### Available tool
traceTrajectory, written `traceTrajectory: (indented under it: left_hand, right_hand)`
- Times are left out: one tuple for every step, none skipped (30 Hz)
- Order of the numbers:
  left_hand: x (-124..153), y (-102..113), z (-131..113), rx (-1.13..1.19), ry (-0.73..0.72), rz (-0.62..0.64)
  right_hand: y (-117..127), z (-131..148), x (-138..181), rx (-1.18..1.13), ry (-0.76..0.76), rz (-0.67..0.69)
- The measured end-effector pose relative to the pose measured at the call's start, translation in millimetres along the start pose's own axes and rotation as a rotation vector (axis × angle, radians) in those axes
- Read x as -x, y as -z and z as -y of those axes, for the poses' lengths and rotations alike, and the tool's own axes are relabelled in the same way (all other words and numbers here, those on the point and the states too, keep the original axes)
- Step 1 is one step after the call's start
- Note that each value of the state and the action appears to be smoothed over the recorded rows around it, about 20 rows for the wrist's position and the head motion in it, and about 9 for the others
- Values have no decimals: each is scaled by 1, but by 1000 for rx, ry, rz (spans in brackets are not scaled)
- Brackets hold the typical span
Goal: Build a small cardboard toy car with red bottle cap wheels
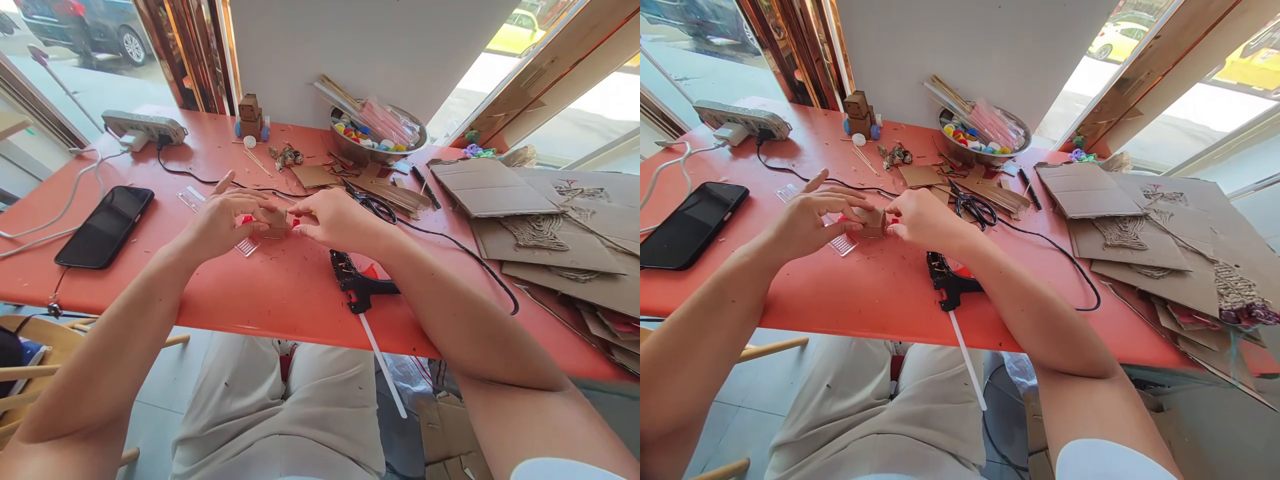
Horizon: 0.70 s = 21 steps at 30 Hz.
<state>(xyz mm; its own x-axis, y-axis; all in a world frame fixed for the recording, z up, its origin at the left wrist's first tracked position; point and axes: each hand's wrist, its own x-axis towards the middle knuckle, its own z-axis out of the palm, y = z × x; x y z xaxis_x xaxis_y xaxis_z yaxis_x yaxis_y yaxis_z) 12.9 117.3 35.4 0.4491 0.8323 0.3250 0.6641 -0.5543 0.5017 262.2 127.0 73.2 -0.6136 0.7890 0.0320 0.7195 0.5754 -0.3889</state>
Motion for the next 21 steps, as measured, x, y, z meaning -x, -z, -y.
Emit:
traceTrajectory:
  left_hand:
    - [0, -1, 0, 14, -1, -3]
    - [1, -1, 0, 26, 2, -8]
    - [1, -2, 0, 34, 6, -15]
    - [1, -3, 0, 39, 11, -22]
    - [1, -3, 0, 42, 14, -26]
    - [1, -4, 0, 43, 15, -26]
    - [1, -4, 0, 43, 14, -22]
    - [1, -4, 0, 43, 13, -16]
    - [1, -4, 0, 43, 13, -9]
    - [1, -4, 0, 43, 15, -3]
    - [1, -4, 0, 43, 18, 1]
    - [1, -3, 1, 43, 23, 3]
    - [1, -3, 1, 42, 28, 3]
    - [2, -3, 1, 39, 32, 2]
    - [2, -3, 2, 35, 33, 1]
    - [2, -3, 2, 31, 33, 0]
    - [2, -3, 3, 26, 33, -1]
    - [2, -3, 3, 22, 33, -4]
    - [3, -3, 3, 21, 33, -7]
    - [3, -3, 3, 22, 35, -10]
    - [3, -2, 2, 27, 39, -12]
  right_hand:
    - [-1, -2, 0, 2, 6, -8]
    - [-2, -3, 0, 4, 12, -7]
    - [-1, -3, 1, 8, 19, 3]
    - [0, -2, 1, 14, 27, 22]
    - [1, 0, 2, 20, 36, 46]
    - [3, 3, 2, 27, 42, 71]
    - [5, 6, 3, 37, 45, 93]
    - [7, 10, 2, 51, 45, 112]
    - [7, 12, 2, 71, 39, 125]
    - [7, 14, 0, 95, 27, 129]
    - [6, 15, -1, 122, 11, 128]
    - [4, 15, -2, 148, -3, 126]
    - [3, 14, -3, 170, -15, 121]
    - [1, 12, -4, 186, -21, 112]
    - [-1, 11, -4, 194, -16, 100]
    - [-2, 9, -4, 196, -4, 92]
    - [-3, 9, -3, 197, 9, 91]
    - [-3, 9, -3, 203, 11, 97]
    - [-3, 10, -2, 212, 3, 112]
    - [-3, 11, -2, 226, -12, 131]
    - [-2, 13, -2, 242, -31, 150]
